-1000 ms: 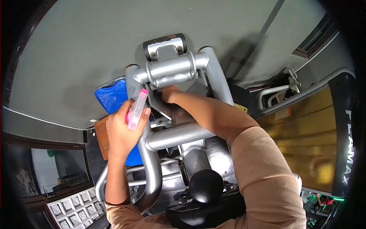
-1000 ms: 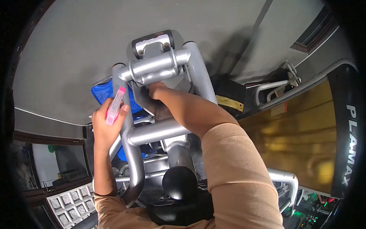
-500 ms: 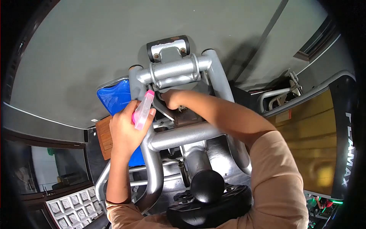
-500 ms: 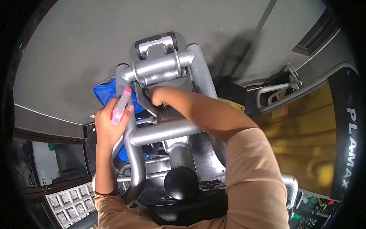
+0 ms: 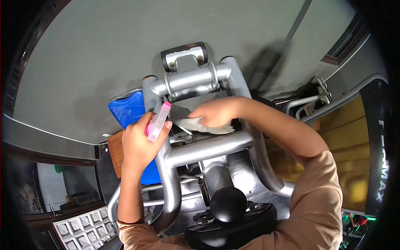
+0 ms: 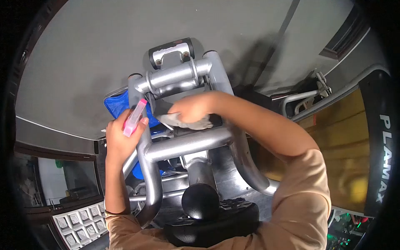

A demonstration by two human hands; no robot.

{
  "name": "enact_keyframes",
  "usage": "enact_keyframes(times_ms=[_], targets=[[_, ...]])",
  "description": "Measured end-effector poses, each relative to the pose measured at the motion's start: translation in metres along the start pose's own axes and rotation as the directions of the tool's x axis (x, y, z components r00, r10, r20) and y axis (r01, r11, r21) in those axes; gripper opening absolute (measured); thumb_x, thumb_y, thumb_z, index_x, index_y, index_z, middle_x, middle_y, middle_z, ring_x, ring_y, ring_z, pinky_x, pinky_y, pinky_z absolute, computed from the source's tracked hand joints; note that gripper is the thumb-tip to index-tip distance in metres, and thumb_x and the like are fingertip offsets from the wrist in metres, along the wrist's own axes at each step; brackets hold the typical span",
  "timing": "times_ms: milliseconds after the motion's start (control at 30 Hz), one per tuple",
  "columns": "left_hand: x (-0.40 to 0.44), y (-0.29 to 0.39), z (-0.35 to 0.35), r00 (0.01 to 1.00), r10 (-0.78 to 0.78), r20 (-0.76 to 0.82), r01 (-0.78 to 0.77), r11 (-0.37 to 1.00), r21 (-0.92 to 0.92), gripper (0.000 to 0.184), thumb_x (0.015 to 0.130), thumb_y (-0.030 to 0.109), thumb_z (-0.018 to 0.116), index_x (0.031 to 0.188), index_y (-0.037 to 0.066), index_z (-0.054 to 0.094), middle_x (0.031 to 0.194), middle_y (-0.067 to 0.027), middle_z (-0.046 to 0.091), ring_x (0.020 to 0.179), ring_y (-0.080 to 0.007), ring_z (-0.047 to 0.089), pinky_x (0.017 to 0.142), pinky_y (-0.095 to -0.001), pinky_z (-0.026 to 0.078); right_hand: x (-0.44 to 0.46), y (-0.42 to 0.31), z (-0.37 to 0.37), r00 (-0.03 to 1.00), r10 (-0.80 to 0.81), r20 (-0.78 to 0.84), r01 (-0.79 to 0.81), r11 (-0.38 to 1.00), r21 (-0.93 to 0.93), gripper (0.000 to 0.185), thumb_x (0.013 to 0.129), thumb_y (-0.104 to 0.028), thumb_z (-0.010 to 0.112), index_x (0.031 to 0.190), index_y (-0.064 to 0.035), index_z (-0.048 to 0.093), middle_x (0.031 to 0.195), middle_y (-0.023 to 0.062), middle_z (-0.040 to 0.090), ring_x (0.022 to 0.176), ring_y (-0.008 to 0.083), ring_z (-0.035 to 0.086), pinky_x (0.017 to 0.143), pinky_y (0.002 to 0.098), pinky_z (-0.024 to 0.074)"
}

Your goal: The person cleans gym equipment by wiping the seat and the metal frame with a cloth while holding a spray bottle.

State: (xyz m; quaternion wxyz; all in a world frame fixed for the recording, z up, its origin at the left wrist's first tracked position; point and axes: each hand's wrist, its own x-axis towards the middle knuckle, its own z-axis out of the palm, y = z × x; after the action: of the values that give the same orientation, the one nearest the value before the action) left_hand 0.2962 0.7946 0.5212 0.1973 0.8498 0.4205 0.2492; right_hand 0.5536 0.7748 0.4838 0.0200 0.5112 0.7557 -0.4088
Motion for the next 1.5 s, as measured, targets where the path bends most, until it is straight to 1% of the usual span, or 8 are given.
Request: enact_keyframes(times_ms=[133,167,233,733,900,967,1233,1500], targets=[[0.018,0.007,-0.013,0.981,0.051,0.189,-0.072,0.992,0.107,0.041,0.085,0.044,0.076,0.083,0.004,0.067,0.068,-0.0163,0.065,0.066,-0.0403,0.065,0.062,-0.0442,0.050,-0.058,0.034,-0.006,0.849,-0.181,-0.497,0.297,0.940,0.165,0.056,0.090,-0.002,0.050,0.146,0.0000,0.050,0.133,0.0155,0.064,0.123,0.0219,0.060,0.105,0.0345,0.0458],[0.023,0.011,-0.015,0.980,0.054,0.189,-0.076,0.991,0.110,0.041,0.085,0.044,0.076,0.083,0.004,0.067,0.068,-0.0163,0.065,0.066,-0.0403,0.065,0.062,-0.0442,0.050,-0.066,0.026,-0.003,0.849,0.016,-0.528,0.303,0.804,0.511,0.049,0.092,-0.003,0.046,0.141,-0.0011,0.054,0.120,0.0117,0.067,0.114,0.0183,0.062,0.098,0.0342,0.0490],[0.031,0.017,-0.018,0.925,0.127,0.359,-0.205,0.960,0.188,0.045,0.082,0.050,0.075,0.080,0.005,0.068,0.068,-0.0168,0.065,0.068,-0.0412,0.065,0.063,-0.0457,0.050,-0.062,0.020,0.007,0.668,0.129,-0.733,0.477,0.682,0.555,0.046,0.091,-0.002,0.045,0.136,-0.0010,0.055,0.114,0.0075,0.066,0.108,0.0136,0.060,0.096,0.0311,0.0485],[0.036,0.031,-0.007,0.801,0.263,0.537,-0.456,0.850,0.263,0.028,0.076,0.038,0.073,0.078,0.009,0.074,0.070,-0.0163,0.068,0.068,-0.0387,0.067,0.065,-0.0467,0.054,-0.059,0.020,0.022,0.462,0.094,-0.882,0.515,0.781,0.354,0.034,0.090,-0.007,0.049,0.122,0.0003,0.061,0.095,0.0147,0.070,0.086,0.0207,0.068,0.080,0.0351,0.0532],[0.020,0.034,-0.023,0.902,0.169,0.398,-0.224,0.970,0.096,0.037,0.080,0.044,0.076,0.084,0.007,0.071,0.067,-0.0154,0.065,0.066,-0.0389,0.066,0.062,-0.0438,0.051,-0.057,0.000,0.019,0.651,-0.182,-0.737,0.213,0.976,-0.053,0.035,0.086,-0.013,0.061,0.120,-0.0072,0.068,0.097,0.0216,0.072,0.086,0.0386,0.071,0.077,0.0480,0.0563],[0.016,0.028,-0.024,0.920,0.148,0.364,-0.183,0.981,0.063,0.038,0.080,0.044,0.076,0.084,0.006,0.070,0.067,-0.0157,0.064,0.066,-0.0388,0.065,0.061,-0.0437,0.051,-0.059,-0.008,0.018,0.930,-0.068,-0.361,0.008,0.987,-0.163,0.037,0.085,-0.010,0.063,0.121,-0.0069,0.069,0.106,0.0224,0.072,0.095,0.0417,0.069,0.083,0.0492,0.0557],[0.015,0.013,-0.023,0.948,0.085,0.306,-0.083,0.996,-0.018,0.036,0.081,0.039,0.078,0.076,0.005,0.067,0.065,-0.0154,0.063,0.063,-0.0374,0.065,0.057,-0.0434,0.049,0.045,0.005,0.031,0.970,0.191,-0.151,-0.243,0.732,-0.636,0.026,0.091,-0.010,0.063,0.111,-0.0116,0.078,0.116,0.0123,0.074,0.108,0.0327,0.072,0.089,0.0447,0.0594],[0.011,0.003,-0.017,0.960,0.163,0.229,-0.156,0.987,-0.048,0.034,0.081,0.038,0.078,0.078,0.005,0.068,0.065,-0.0149,0.064,0.062,-0.0373,0.066,0.057,-0.0434,0.050,0.111,0.027,0.041,0.932,0.326,-0.157,-0.349,0.699,-0.624,0.024,0.086,-0.015,0.066,0.106,-0.0101,0.079,0.115,0.0121,0.075,0.108,0.0313,0.072,0.086,0.0436,0.0602]])
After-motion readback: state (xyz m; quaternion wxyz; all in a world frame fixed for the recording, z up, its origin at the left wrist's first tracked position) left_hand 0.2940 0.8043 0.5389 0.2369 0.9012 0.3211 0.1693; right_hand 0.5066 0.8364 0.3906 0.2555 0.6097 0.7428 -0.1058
